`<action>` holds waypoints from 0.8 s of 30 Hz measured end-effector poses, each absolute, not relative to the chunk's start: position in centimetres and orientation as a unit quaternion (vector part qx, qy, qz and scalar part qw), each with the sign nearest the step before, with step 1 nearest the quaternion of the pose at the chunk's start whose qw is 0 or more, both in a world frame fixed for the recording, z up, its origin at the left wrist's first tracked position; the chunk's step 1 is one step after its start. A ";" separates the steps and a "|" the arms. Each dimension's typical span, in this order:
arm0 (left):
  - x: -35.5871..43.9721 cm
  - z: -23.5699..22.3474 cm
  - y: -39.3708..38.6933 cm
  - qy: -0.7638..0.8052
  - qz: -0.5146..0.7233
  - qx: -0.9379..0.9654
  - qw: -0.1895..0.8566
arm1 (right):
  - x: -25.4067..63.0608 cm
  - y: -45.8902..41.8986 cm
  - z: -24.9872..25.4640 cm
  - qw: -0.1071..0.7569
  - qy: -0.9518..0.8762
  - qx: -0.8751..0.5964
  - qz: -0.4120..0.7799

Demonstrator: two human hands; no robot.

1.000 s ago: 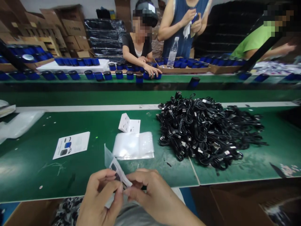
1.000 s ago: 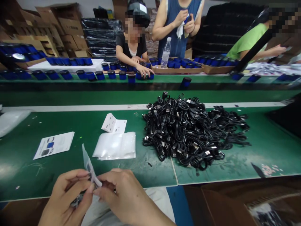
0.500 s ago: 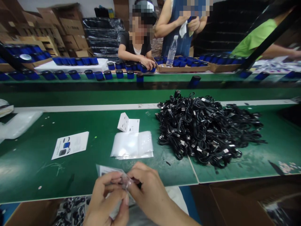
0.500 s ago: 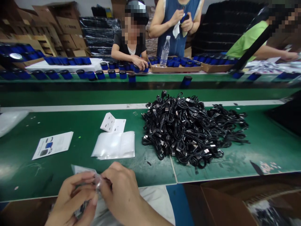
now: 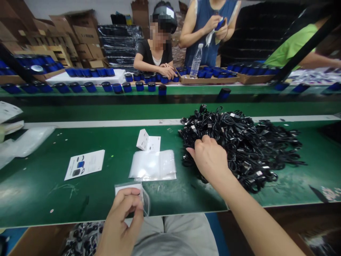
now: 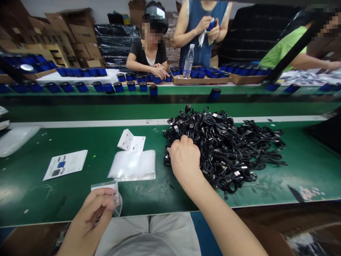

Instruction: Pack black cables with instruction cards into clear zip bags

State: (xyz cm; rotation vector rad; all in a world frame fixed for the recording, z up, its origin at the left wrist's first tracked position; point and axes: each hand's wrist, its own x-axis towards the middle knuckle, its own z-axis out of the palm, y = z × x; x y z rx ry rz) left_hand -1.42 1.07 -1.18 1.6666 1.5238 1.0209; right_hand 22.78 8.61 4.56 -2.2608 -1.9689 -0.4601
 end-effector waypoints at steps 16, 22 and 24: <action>-2.6 -1.0 1.5 0.573 0.335 0.689 0.292 | 16.3 -0.2 1.0 0.325 -0.534 -0.549 0.556; -1.6 -0.9 0.4 0.585 0.370 0.676 0.254 | 15.7 0.1 0.6 0.315 -0.551 -0.560 0.533; -0.9 -0.6 -0.2 0.572 0.394 0.674 0.250 | 15.0 0.3 0.5 0.324 -0.543 -0.561 0.534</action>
